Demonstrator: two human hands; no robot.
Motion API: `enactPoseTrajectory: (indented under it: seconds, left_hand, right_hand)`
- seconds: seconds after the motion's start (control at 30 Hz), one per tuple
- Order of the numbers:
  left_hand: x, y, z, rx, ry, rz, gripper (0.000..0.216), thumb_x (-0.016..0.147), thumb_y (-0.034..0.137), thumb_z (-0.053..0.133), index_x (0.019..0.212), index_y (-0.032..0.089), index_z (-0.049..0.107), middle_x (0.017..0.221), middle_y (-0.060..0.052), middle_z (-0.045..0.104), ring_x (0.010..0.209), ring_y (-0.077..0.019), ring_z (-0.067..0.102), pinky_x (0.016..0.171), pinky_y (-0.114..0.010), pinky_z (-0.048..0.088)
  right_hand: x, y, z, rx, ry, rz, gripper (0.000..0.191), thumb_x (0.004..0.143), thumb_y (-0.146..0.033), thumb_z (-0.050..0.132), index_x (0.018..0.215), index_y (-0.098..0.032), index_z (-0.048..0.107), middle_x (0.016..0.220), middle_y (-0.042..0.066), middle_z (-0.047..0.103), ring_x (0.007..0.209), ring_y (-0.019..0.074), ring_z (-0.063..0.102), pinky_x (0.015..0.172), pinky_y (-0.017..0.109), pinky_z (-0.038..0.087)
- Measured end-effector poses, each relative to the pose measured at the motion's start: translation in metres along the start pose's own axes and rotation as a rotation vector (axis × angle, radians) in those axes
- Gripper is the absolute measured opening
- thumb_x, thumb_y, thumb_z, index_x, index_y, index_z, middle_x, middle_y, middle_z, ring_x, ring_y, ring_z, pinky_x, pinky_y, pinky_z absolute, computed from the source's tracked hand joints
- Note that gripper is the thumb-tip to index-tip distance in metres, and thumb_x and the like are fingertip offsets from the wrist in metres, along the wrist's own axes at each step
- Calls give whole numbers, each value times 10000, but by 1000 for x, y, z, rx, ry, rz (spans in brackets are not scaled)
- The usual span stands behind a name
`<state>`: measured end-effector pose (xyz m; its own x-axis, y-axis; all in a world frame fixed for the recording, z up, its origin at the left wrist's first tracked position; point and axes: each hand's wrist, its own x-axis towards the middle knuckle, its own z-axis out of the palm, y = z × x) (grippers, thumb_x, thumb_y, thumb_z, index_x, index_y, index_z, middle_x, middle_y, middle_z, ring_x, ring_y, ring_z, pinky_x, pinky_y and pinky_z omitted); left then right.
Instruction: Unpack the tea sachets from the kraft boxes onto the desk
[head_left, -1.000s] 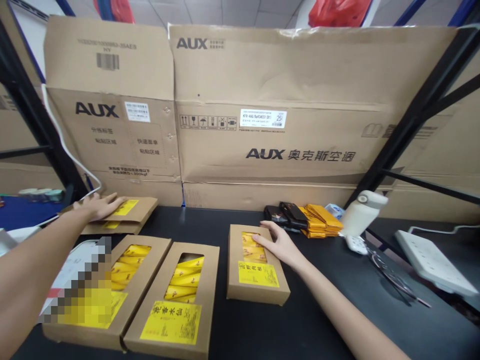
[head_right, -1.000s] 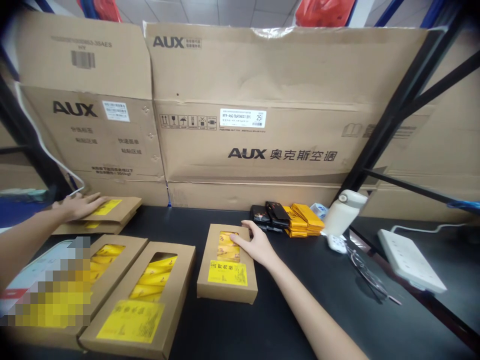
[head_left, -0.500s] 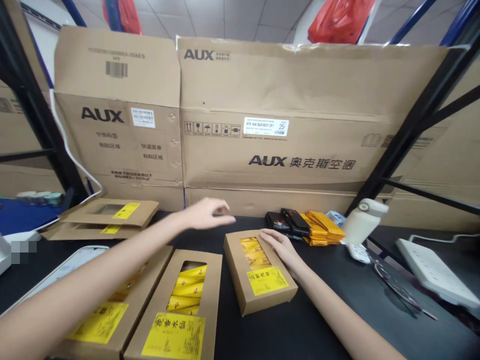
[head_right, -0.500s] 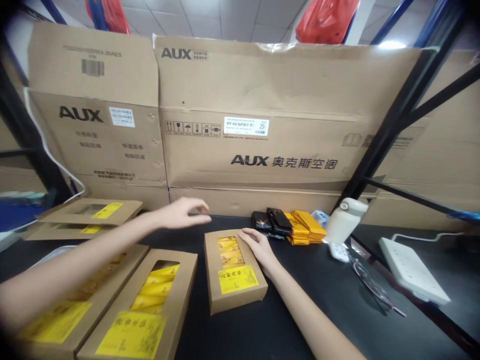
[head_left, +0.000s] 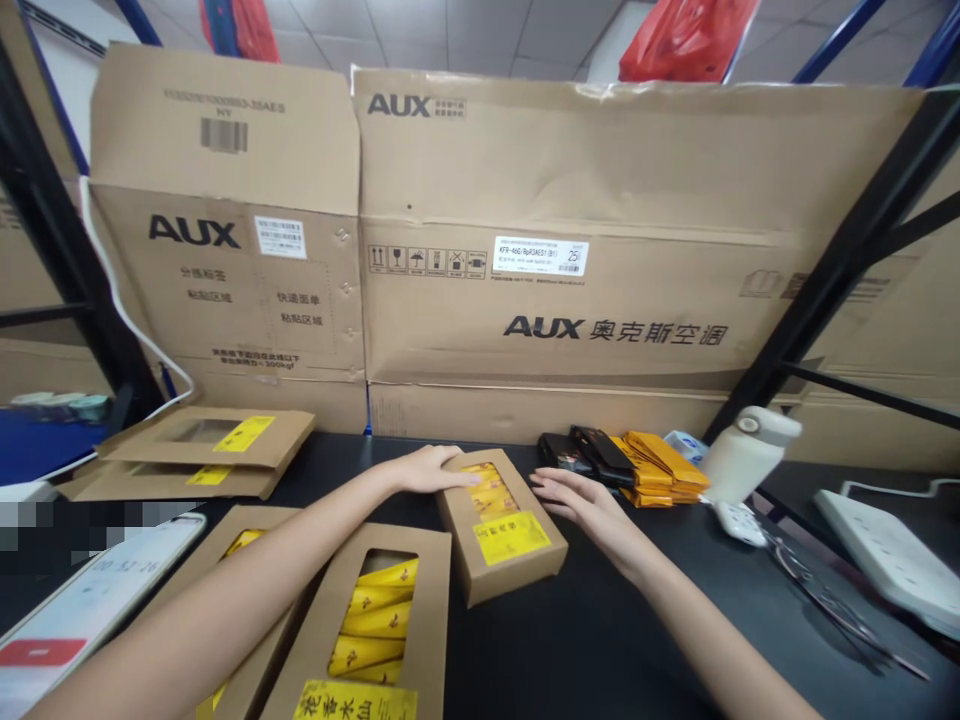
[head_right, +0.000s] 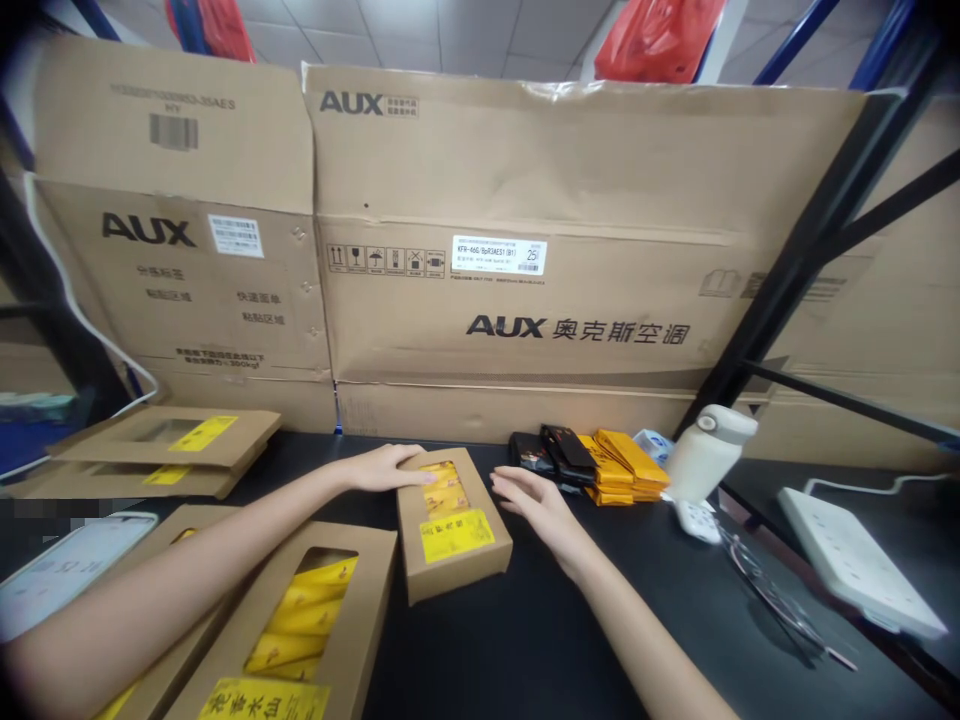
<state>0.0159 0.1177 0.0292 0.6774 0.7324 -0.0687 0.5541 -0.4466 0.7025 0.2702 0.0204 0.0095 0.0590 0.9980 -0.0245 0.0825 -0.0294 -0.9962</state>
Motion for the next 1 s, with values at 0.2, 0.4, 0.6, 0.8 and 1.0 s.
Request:
enactPoseTrajectory:
  seconds: [0.2, 0.4, 0.6, 0.8, 1.0]
  left_hand:
    - [5, -16, -1, -14, 200, -108, 615, 654, 733, 560, 958, 204, 642, 1050, -98, 697, 962, -291, 634, 762, -315, 445]
    - [10, -26, -3, -67, 244, -193, 662, 584, 750, 611, 956, 204, 653, 1061, -103, 694, 986, -300, 627, 766, -320, 445]
    - [6, -29, 0, -302, 146, -239, 717, 574, 697, 673, 1082, 191, 668, 1141, -93, 684, 1044, -295, 620, 800, -304, 455]
    - [10, -27, 4, -375, 273, -276, 707, 584, 746, 633, 1012, 184, 649, 1120, -99, 684, 1061, -294, 605, 840, -319, 448]
    - [14, -22, 4, -651, 313, -202, 700, 697, 745, 536, 1070, 161, 641, 1125, -104, 687, 1057, -262, 618, 868, -322, 464]
  right_hand:
    - [1, 12, -1, -448, 265, -212, 418, 671, -590, 690, 798, -203, 598, 768, 54, 654, 676, 189, 604, 615, 329, 519]
    - [1, 25, 5, -447, 30, -41, 472, 766, -642, 553, 631, -193, 495, 584, 8, 574, 421, 128, 552, 338, 233, 409]
    - [9, 29, 6, -202, 71, 10, 448, 686, -594, 676, 797, -178, 553, 797, 59, 681, 521, 148, 649, 342, 206, 457]
    - [8, 33, 10, 23, 107, 18, 350, 677, -431, 771, 860, -195, 590, 807, 61, 712, 703, 182, 699, 522, 237, 558]
    - [12, 33, 7, 349, 116, 16, 452, 608, -279, 846, 1000, -200, 634, 971, 60, 731, 923, 203, 694, 908, 332, 536]
